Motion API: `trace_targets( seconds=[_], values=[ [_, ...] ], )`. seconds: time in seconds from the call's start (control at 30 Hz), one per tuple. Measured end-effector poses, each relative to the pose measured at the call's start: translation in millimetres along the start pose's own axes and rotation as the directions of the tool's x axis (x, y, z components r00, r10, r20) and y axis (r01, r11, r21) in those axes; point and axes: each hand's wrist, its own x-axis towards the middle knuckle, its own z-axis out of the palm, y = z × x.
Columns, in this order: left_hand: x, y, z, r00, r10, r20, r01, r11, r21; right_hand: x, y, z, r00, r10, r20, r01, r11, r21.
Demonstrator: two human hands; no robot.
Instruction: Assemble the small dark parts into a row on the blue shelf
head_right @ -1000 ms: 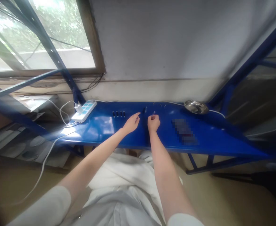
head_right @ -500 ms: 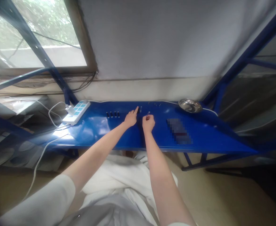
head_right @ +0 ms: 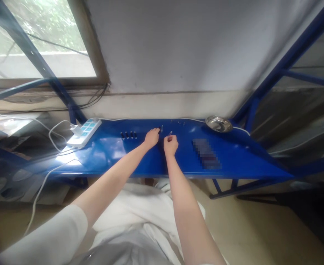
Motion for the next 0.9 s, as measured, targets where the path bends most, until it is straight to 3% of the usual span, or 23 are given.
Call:
trace_targets(
  seconds=[0.27, 0.47, 0.63, 0.9],
  values=[
    [8.1, -3.0, -4.7, 0.999, -0.041, 0.027, 0.041, 0.999, 0.005, 0.7, 2.9, 1.3, 1.0, -0.021, 0.003, 0.021, 1.0, -0.023],
    [1.2, -9.5, -8.8, 0.973, -0.194, -0.123, 0.148, 0.938, -0.312, 2.1, 6.1, 3.5, 0.998, -0.05, 0.033, 0.053, 0.994, -0.091],
    [-10.9, -6.2, -20.4, 0.973, -0.182, -0.143, 0.079, 0.842, -0.534, 2.5, 7.9, 6.2, 0.978, -0.178, 0.107, 0.198, 0.953, -0.229],
    [-25.4, -6.5, -35.8, 0.98, -0.164, -0.11, 0.076, 0.826, -0.558, -1.0, 5.6, 8.1, 0.926, -0.317, 0.204, 0.372, 0.858, -0.355]
  ],
)
